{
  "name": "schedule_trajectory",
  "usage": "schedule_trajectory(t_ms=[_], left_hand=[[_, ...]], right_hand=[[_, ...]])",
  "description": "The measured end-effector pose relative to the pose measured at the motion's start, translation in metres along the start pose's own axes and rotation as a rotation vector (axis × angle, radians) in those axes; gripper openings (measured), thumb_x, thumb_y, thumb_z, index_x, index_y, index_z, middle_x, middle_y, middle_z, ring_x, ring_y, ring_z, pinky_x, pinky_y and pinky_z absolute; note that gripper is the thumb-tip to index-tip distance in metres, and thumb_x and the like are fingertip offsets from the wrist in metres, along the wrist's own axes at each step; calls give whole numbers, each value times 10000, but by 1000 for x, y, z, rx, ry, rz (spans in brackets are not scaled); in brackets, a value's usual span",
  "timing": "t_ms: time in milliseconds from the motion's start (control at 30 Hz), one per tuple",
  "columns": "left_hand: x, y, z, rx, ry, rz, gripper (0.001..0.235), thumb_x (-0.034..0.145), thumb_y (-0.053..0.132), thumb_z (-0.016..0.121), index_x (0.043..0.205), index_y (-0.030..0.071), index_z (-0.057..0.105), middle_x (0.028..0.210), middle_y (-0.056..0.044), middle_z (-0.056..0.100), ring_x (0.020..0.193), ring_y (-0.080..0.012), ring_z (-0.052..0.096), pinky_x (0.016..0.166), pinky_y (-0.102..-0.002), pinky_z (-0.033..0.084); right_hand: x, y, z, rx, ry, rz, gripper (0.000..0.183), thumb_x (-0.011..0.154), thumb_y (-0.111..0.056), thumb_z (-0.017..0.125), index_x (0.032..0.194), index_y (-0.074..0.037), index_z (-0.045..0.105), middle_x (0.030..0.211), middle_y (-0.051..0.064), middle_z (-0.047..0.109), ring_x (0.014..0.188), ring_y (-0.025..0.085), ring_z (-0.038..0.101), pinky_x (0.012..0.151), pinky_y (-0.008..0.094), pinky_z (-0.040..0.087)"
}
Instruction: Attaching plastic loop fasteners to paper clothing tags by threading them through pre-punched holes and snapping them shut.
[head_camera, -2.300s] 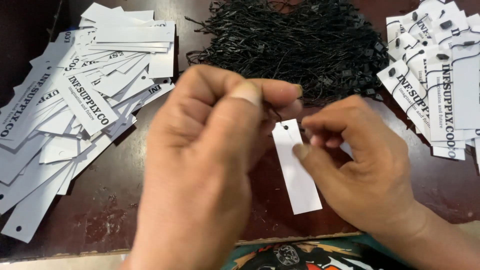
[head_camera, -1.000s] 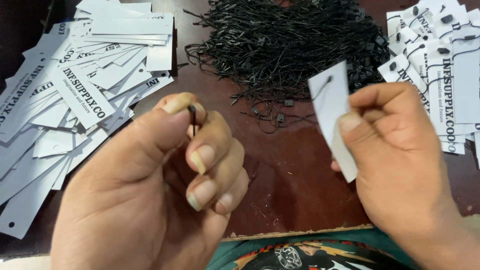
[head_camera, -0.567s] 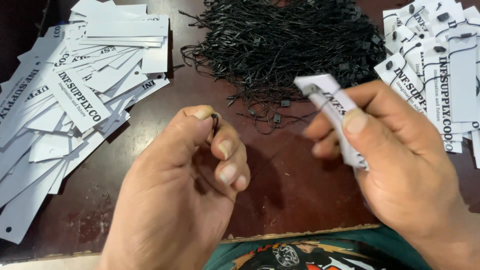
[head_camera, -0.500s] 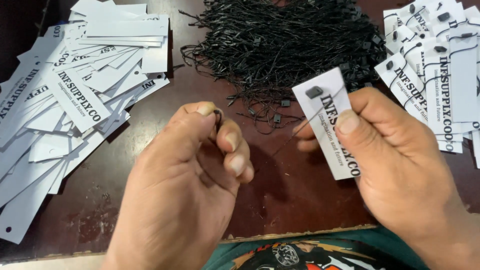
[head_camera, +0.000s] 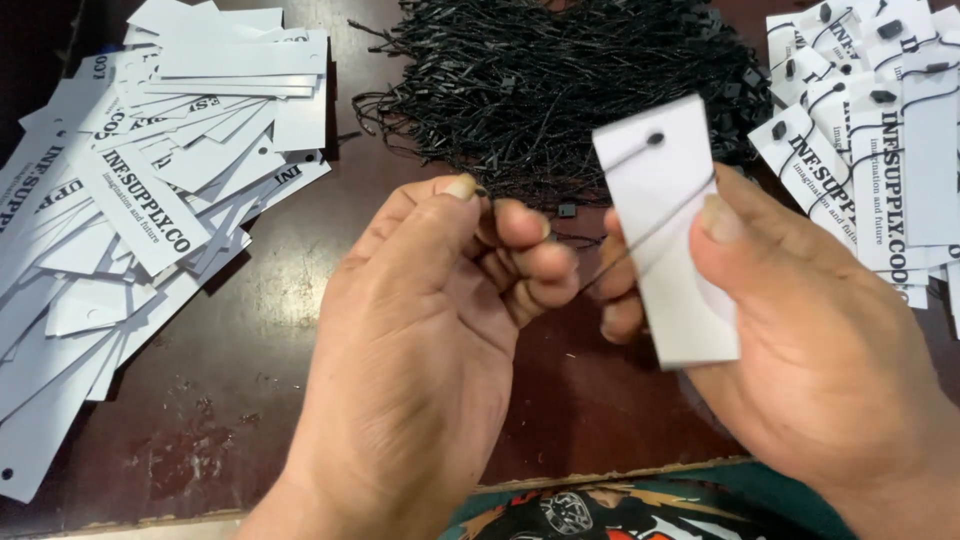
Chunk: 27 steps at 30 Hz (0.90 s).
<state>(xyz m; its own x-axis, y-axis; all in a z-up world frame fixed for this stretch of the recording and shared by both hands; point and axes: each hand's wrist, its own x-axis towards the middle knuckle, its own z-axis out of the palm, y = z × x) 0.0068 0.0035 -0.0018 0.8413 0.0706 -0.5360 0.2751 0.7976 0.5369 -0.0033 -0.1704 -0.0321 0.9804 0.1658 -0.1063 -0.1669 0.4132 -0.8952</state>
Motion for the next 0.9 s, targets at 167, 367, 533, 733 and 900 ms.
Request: schedule_trajectory(t_ms=[167, 367, 533, 733, 900], left_hand=[[4, -7, 6, 10, -28, -2, 79, 1034, 31, 492, 957, 48, 501, 890, -267, 668, 799, -401, 671, 727, -428, 512], [2, -8, 10, 138, 139, -70, 48, 1007, 29, 475, 960, 33, 484, 897, -253, 659, 781, -373, 654, 726, -425, 493], [3, -17, 3, 193, 130, -49, 64, 1037, 54, 477, 987, 27, 506, 871, -265, 664, 739, -381, 645, 720, -443, 519], [1, -26, 13, 449, 144, -19, 111, 1007, 79, 488, 915, 40, 538, 868, -221, 745, 716, -317, 707, 688, -388, 549], [-3, -34, 30, 698, 118, -50, 117, 986, 135, 530, 911, 60, 579, 850, -135, 760, 725, -224, 720, 696, -325, 551]], right_hand=[[5, -1, 4, -139, 301, 55, 265, 1042, -145, 501, 1115, 78, 624, 1014, 198, 677, 908, 265, 638, 898, 343, 526], [4, -6, -11, 76, -41, -40, 433, 983, -357, 627, 1164, 35, 653, 705, 29, 478, 554, 116, 414, 553, 313, 348], [7, -4, -15, 53, 66, 54, 426, 908, -334, 700, 1174, -4, 655, 905, 110, 654, 718, 193, 587, 534, 304, 422], [5, -4, -21, -146, 179, -16, 478, 939, -310, 654, 1196, 93, 669, 569, 51, 450, 441, 150, 417, 359, 259, 324], [5, -5, -40, 173, 111, -22, 187, 993, -95, 560, 1120, 12, 646, 660, 109, 503, 547, 209, 432, 517, 313, 346]])
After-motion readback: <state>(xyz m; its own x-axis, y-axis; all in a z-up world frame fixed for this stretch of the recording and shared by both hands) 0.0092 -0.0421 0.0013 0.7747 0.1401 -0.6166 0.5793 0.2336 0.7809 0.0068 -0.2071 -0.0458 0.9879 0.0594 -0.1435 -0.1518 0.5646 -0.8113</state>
